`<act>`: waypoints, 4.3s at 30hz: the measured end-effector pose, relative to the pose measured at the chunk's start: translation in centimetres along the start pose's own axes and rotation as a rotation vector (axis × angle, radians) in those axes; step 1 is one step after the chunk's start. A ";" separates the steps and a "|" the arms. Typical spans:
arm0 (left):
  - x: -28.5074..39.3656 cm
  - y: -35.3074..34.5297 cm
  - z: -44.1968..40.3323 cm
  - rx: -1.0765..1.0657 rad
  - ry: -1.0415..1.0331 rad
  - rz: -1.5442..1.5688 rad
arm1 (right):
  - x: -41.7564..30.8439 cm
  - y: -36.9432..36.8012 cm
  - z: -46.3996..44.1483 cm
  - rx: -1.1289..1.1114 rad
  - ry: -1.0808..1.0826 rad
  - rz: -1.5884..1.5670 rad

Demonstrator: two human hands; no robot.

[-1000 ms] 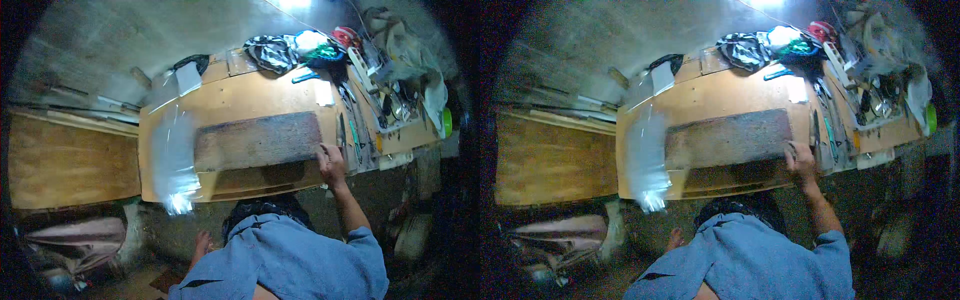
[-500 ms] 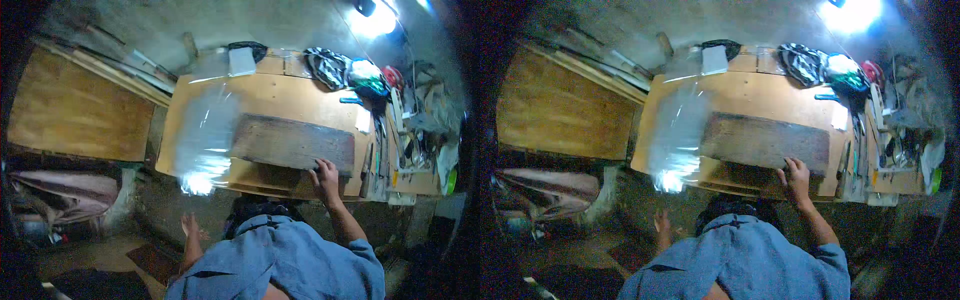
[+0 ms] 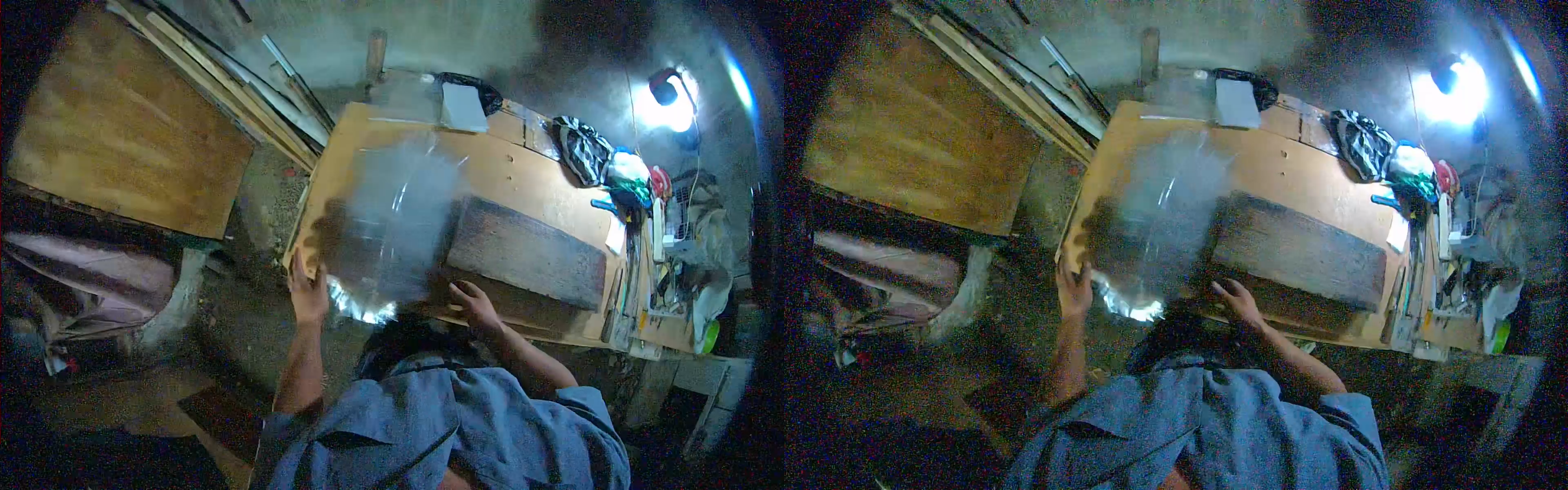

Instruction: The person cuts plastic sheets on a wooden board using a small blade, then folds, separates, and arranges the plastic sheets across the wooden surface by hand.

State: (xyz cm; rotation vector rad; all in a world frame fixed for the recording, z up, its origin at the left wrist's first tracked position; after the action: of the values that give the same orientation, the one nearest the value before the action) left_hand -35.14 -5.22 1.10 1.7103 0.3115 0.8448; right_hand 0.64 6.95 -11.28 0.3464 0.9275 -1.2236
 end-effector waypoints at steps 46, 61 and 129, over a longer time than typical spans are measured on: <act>6.1 -1.2 -5.6 -0.105 -0.184 0.317 | -7.7 -5.7 5.5 0.400 0.550 0.247; 12.8 4.2 -3.4 -0.363 0.305 1.351 | -10.8 -8.9 5.5 -0.495 -0.310 -0.885; 24.7 -17.3 13.2 -0.877 0.215 0.765 | -9.4 27.8 5.9 0.601 0.475 0.128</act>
State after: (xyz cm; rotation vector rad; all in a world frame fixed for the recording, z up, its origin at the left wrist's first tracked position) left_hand -5.06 5.48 -6.97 0.8723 -0.5583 1.4476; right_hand 27.94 18.61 -7.21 1.1964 0.8981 -1.3079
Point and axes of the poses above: each hand's wrist, its own z-axis away from the middle knuckle, its own y-axis out of the back of the hand, x = y × z, the point moved 7 cm from there along -z, towards the middle knuckle, and after that the axes turned 15 degrees about -z, right-handed, at the moved point
